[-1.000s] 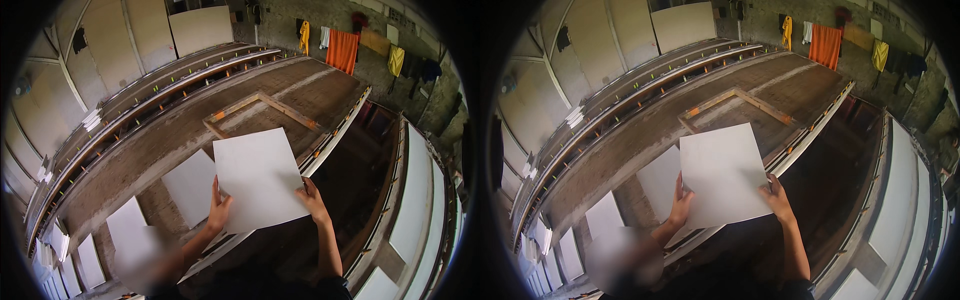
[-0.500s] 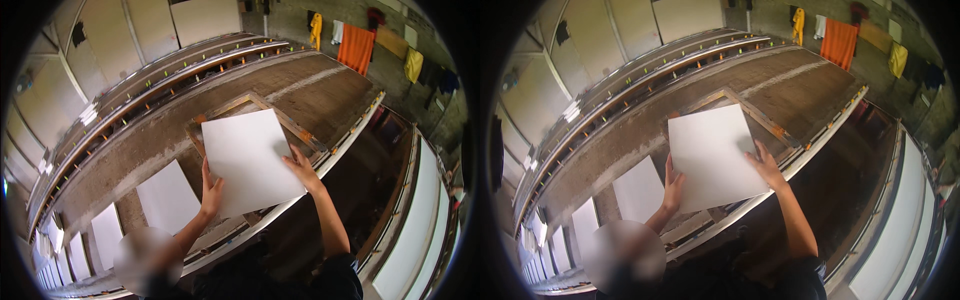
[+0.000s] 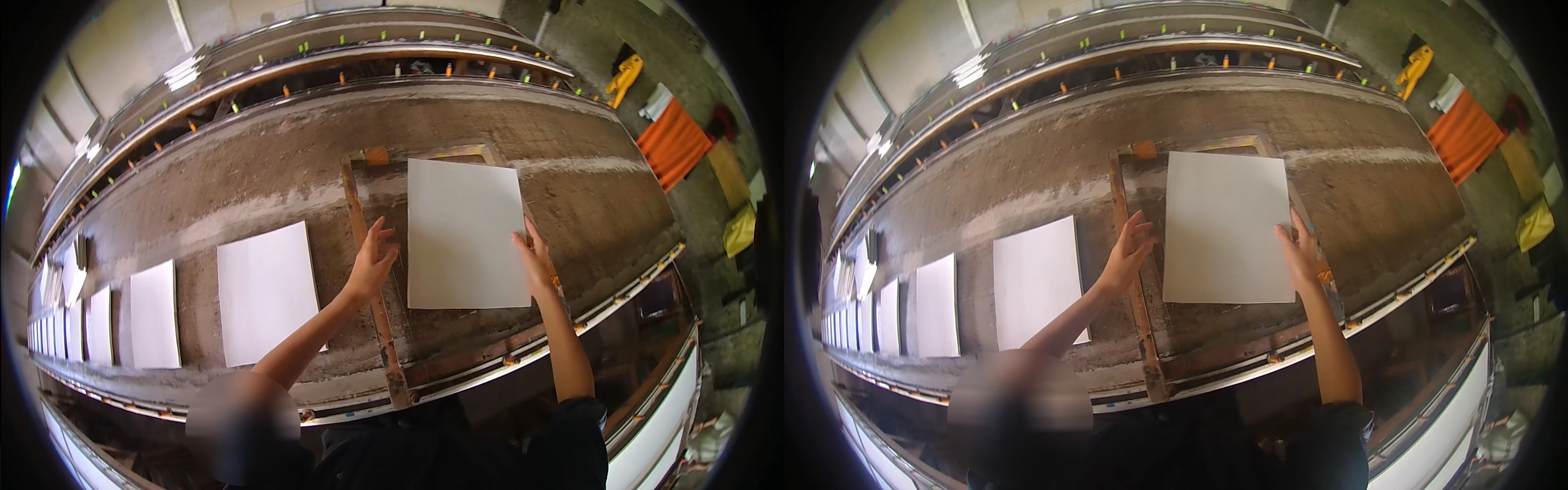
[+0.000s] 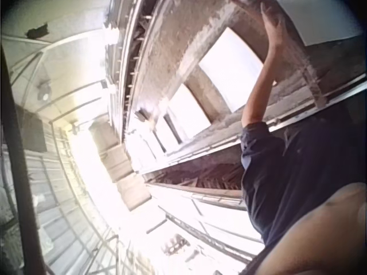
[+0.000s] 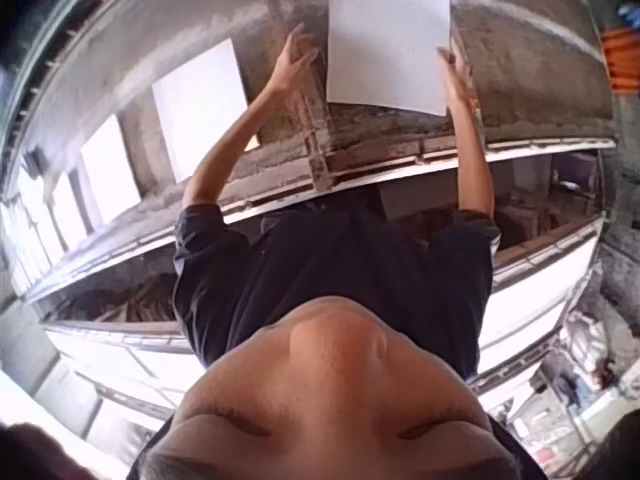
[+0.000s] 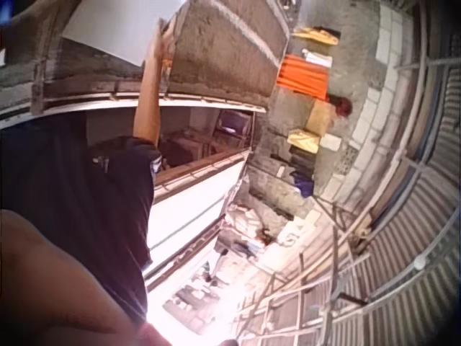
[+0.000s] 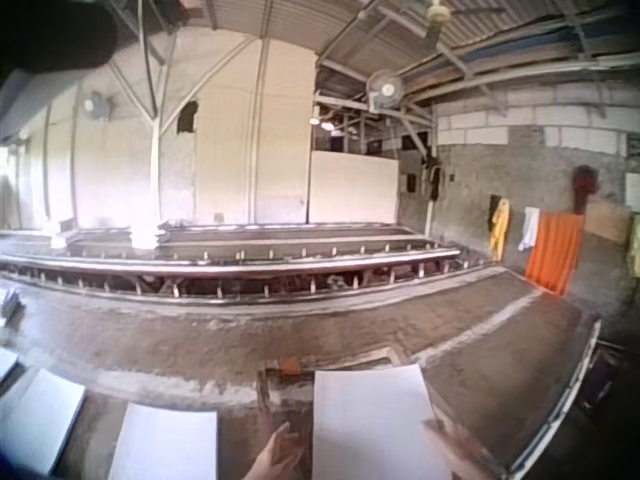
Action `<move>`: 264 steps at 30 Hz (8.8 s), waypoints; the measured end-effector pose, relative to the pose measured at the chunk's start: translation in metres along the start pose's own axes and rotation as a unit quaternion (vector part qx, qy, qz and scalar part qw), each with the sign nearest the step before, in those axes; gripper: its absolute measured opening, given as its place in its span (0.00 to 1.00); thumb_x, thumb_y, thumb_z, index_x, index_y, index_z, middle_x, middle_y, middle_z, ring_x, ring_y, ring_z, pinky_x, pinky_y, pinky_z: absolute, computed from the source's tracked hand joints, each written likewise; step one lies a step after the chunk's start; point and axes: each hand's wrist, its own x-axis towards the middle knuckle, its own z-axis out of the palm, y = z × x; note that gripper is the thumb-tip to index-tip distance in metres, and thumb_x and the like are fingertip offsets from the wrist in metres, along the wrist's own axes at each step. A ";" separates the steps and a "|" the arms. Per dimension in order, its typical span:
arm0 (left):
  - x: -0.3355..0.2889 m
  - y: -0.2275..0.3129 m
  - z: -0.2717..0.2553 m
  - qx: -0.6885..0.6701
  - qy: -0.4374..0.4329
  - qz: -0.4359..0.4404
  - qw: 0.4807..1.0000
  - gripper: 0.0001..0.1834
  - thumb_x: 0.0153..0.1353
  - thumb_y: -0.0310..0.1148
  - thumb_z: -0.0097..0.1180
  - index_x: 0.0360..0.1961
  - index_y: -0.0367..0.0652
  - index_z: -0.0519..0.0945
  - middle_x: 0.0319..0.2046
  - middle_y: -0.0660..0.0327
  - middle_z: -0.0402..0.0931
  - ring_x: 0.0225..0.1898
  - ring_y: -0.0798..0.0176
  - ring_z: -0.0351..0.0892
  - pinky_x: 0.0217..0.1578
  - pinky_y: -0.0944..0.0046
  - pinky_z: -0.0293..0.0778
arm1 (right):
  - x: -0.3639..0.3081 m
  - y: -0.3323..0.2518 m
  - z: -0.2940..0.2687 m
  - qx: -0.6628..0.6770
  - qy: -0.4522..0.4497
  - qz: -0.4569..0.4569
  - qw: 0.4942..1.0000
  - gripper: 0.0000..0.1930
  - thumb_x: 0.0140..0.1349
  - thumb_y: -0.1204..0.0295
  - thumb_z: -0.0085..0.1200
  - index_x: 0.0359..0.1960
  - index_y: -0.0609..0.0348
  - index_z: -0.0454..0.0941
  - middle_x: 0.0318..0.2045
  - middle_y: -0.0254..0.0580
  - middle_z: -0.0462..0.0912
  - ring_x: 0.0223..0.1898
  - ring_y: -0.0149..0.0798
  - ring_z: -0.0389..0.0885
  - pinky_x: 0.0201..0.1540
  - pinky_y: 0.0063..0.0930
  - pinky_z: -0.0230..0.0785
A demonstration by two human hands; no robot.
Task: The person repeatedly picks up white rectangular panels from a stack and places them into a wooden frame on a conveyor belt. The person smooths the surface of each panel with their hands before moving the frame along the belt to the next position.
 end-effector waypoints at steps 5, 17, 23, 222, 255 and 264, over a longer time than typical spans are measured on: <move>-0.001 -0.023 0.013 0.019 0.043 -0.069 0.996 0.35 0.63 0.31 0.47 0.68 0.38 0.46 0.64 0.44 0.52 0.65 0.49 0.54 0.61 0.57 0.58 | 0.019 0.028 0.005 -0.010 -0.059 0.002 0.998 0.30 0.62 0.70 0.53 0.65 0.61 0.58 0.52 0.42 0.74 0.47 0.30 0.73 0.50 0.24 0.66; 0.012 -0.029 0.039 0.077 0.151 -0.138 0.976 0.39 0.62 0.35 0.43 0.67 0.32 0.40 0.68 0.40 0.42 0.70 0.46 0.41 0.66 0.57 0.44 | 0.030 0.057 0.025 -0.016 -0.157 0.033 0.987 0.30 0.63 0.68 0.52 0.65 0.61 0.57 0.48 0.45 0.78 0.45 0.31 0.76 0.50 0.25 0.66; 0.012 -0.036 0.040 0.106 0.148 -0.134 0.974 0.38 0.62 0.36 0.43 0.67 0.30 0.41 0.67 0.40 0.45 0.69 0.46 0.43 0.66 0.58 0.44 | 0.031 0.051 0.027 -0.013 -0.167 0.061 0.984 0.30 0.63 0.68 0.52 0.65 0.59 0.58 0.50 0.44 0.77 0.47 0.31 0.75 0.51 0.26 0.66; 0.121 -0.023 0.395 0.540 0.225 -0.003 0.811 0.12 0.55 0.19 0.48 0.39 0.45 0.73 0.67 0.42 0.42 0.57 0.36 0.65 0.42 0.48 0.79 | 0.220 0.126 -0.419 -0.396 -0.231 -0.140 0.878 0.13 0.63 0.81 0.43 0.44 0.49 0.73 0.69 0.57 0.37 0.68 0.59 0.46 0.58 0.49 0.63; -0.127 0.038 0.238 0.416 0.225 0.163 0.866 0.10 0.58 0.28 0.53 0.42 0.48 0.78 0.28 0.64 0.79 0.37 0.62 0.79 0.58 0.53 0.62 | -0.090 -0.010 -0.122 -0.205 -0.318 -0.379 0.845 0.13 0.56 0.81 0.52 0.44 0.58 0.76 0.42 0.44 0.80 0.45 0.46 0.77 0.49 0.36 0.70; -0.225 0.026 0.107 0.439 0.324 0.116 0.830 0.10 0.57 0.26 0.53 0.40 0.47 0.78 0.38 0.61 0.77 0.47 0.59 0.74 0.57 0.52 0.62 | -0.156 -0.049 0.043 -0.174 -0.380 -0.421 0.805 0.11 0.58 0.79 0.51 0.43 0.59 0.76 0.42 0.43 0.79 0.45 0.45 0.77 0.49 0.36 0.70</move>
